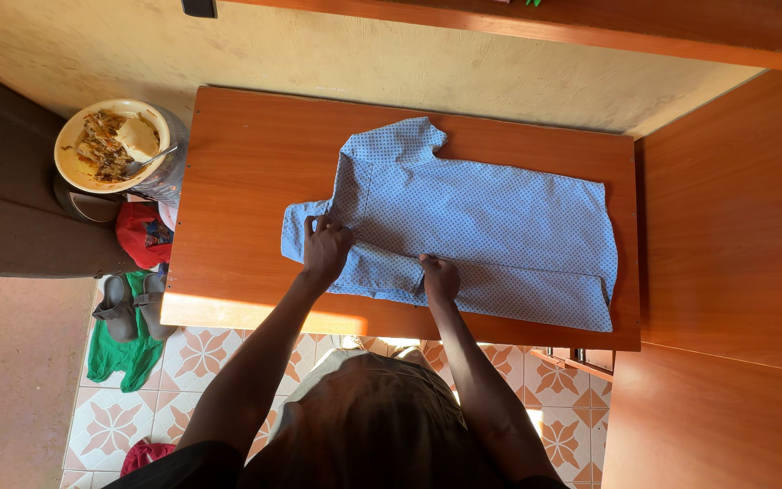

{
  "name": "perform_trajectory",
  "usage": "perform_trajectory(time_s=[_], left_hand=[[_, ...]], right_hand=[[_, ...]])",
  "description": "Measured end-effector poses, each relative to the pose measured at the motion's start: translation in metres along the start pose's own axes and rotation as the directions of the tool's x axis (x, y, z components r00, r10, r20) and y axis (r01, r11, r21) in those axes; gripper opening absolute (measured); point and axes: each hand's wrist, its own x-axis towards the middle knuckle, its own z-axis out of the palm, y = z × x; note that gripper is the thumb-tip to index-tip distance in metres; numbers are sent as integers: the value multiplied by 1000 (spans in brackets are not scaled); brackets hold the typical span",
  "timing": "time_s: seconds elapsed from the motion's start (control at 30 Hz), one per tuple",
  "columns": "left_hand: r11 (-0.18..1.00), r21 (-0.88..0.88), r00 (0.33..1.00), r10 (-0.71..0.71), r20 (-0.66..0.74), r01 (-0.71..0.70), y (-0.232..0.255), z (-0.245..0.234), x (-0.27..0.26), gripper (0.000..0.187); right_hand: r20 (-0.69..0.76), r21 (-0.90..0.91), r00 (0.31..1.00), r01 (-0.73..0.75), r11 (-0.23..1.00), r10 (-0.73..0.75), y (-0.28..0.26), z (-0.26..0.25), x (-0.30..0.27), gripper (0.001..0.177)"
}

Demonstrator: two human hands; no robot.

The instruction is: The person picks up a shirt from a pile on a bed, carries it to a table, lays it flat, and folds the sleeves and bottom section inward.

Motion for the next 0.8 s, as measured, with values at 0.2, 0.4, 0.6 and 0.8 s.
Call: perform_trajectory(time_s=[0.2, 0.4, 0.6, 0.8], left_hand=[[998, 9, 989, -67, -132, 69, 21, -2, -8, 28], [949, -136, 948, 298, 110, -283, 75, 13, -49, 54], [955, -178, 959, 260, 113, -238, 73, 28, -83, 83], [965, 105, 954, 213, 213, -239, 56, 29, -84, 80]], right_hand=[[-39, -60, 998, 43, 997, -45, -23, -9, -10, 38], [-34, -114, 998, -64, 991, 61, -44, -16, -19, 45], [-356, -275, 870, 251, 928, -340, -54, -18, -49, 40], [177, -533, 423, 800, 275, -889, -47, -17, -105, 60]])
